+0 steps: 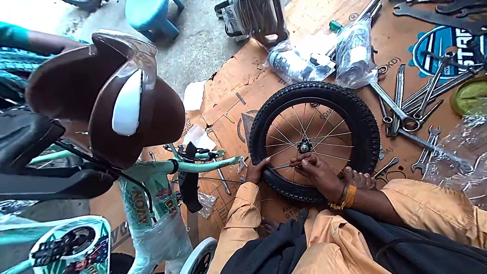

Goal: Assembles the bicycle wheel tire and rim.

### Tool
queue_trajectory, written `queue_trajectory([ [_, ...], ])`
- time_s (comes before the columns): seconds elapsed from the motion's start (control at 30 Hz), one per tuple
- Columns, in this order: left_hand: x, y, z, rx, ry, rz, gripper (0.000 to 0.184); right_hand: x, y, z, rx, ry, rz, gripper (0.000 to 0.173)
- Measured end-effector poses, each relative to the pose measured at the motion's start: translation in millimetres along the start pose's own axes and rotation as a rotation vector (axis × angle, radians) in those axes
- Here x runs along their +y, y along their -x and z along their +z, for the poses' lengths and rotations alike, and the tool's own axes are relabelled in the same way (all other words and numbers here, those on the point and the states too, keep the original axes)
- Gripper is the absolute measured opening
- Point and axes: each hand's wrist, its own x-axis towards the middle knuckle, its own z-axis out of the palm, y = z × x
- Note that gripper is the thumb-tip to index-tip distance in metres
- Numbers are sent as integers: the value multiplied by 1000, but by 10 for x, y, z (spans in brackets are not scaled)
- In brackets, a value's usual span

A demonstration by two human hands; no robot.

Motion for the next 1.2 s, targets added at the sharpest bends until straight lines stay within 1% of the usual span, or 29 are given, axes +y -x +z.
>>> queue_trajectory([
  [0.13,-78,-109,-106,-131,106,-37,54,34,2,269,-335,654,-350,22],
  [0.2,-46,-99,-129,-155,122,-76,46,108,-3,502,-487,943,-468,17],
  [0.27,-17,-89,-137,-171,119,-92,40,299,6,713,-716,1173,-557,20],
  [0.33,-25,-73,-132,-160,154,-94,39,584,21,816,-918,1358,-581,25],
  [0.43,-42,-113,-133,-135,133,-69,35,862,-81,753,-1115,1570,-589,30],
  [0.5,-43,-105,-132,-114,74,-63,34,897,-103,646,-1226,1712,-594,26],
  [0.53,-36,-101,-131,-116,42,-60,36,879,-104,565,-1269,1781,-608,26],
  [0.6,-31,-99,-110,-112,16,-45,40,839,-95,365,-1286,1810,-645,29],
  [0.63,-41,-104,-111,-105,15,-37,41,774,-64,296,-1254,1741,-673,32],
  [0.7,-54,-119,-112,-93,20,-24,43,526,28,237,-1118,1500,-702,41],
  [0.73,-71,-121,-111,-91,32,-13,44,386,67,219,-1015,1356,-699,39],
  [0.8,-131,-151,-113,-84,67,24,45,108,106,185,-719,1078,-622,35],
  [0.87,-168,-146,-88,-72,110,68,47,-133,92,149,-388,843,-524,24],
  [0.93,-170,-13,-6,12,132,111,51,-233,74,55,-178,623,-414,27],
  [1.03,-177,282,204,197,54,127,64,-223,112,-114,36,339,-301,23],
  [1.1,-342,455,269,205,117,79,72,-177,134,-212,117,195,-214,22],
  [1.13,-429,510,276,194,161,54,72,-155,142,-241,128,151,-168,22],
  [1.2,-523,526,263,172,211,20,66,-119,167,-254,119,96,-84,21],
])
